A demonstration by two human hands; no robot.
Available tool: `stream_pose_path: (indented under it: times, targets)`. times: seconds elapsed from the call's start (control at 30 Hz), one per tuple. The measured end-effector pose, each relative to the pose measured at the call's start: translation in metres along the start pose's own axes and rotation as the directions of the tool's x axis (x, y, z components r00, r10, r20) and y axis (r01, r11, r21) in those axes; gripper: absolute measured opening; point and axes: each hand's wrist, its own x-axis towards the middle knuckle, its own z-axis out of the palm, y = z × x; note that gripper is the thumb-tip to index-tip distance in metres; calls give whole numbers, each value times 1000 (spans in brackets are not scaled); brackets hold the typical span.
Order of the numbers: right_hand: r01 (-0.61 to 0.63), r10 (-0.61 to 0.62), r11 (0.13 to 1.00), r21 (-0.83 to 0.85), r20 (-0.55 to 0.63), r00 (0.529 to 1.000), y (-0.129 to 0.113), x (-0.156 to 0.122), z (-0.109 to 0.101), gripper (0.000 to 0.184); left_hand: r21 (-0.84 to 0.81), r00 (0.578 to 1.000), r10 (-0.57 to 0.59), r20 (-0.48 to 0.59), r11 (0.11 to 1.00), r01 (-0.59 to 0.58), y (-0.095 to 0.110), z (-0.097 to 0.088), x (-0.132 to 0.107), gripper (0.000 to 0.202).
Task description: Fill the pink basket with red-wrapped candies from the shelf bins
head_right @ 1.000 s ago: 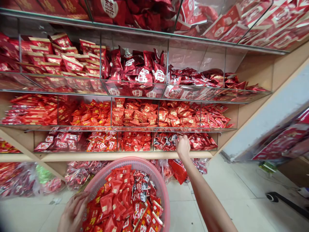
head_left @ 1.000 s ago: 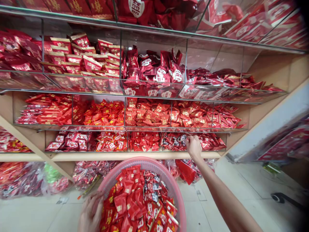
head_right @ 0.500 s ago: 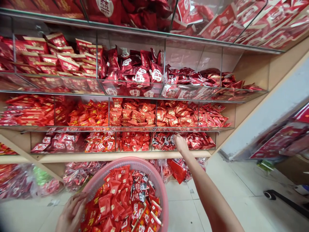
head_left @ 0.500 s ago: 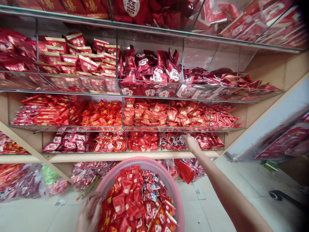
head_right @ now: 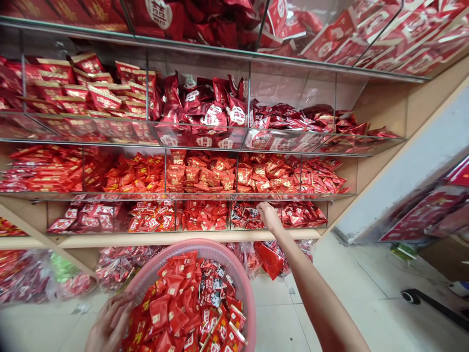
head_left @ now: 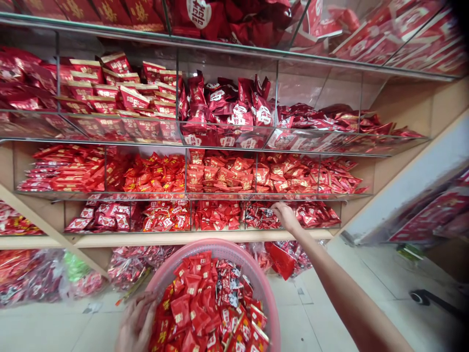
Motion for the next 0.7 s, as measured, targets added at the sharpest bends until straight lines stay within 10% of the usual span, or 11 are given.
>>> stream_pose_path:
  times: [0.33, 0.7]
  targets:
    - [54, -39, 977, 204, -74, 996, -28, -13, -6, 17, -7, 1000, -7, 12, 1000, 7, 5, -1, 0, 35]
    - [63, -164, 902, 427, 204, 965, -106, -82, -4, 17, -8, 1000, 1, 17, 1000, 0, 6, -2, 1, 34]
